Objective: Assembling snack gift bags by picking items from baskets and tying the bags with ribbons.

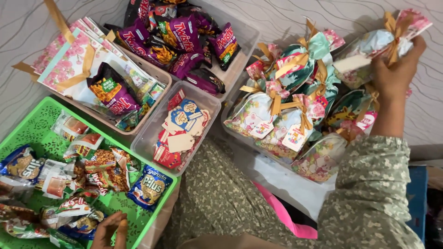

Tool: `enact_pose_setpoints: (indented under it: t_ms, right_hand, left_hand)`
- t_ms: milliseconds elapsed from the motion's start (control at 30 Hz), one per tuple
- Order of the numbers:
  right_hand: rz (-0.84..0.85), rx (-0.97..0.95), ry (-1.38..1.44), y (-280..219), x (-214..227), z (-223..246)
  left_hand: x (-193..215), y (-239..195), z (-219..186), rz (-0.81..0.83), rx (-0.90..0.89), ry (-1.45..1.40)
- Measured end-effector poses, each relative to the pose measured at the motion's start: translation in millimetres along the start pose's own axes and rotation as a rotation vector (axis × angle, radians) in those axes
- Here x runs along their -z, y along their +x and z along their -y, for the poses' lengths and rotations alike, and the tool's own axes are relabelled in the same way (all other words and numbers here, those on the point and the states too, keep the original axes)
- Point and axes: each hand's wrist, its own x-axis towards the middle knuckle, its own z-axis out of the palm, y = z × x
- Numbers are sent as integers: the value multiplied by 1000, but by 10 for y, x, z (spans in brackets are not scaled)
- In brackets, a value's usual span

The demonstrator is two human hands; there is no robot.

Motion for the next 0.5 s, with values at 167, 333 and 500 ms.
enact_pose_setpoints:
  t_ms: [167,333,500]
  right_hand:
    - [67,-115,42,-13,40,-269]
    - [171,-323,163,-76,16,-530]
    - [153,-375,339,-260,113,-512]
  left_hand:
    - [5,-21,-32,-12,6,-41]
    - [-24,-29,-14,-43,1,-43]
    - [-106,-24,-451,-75,-38,3]
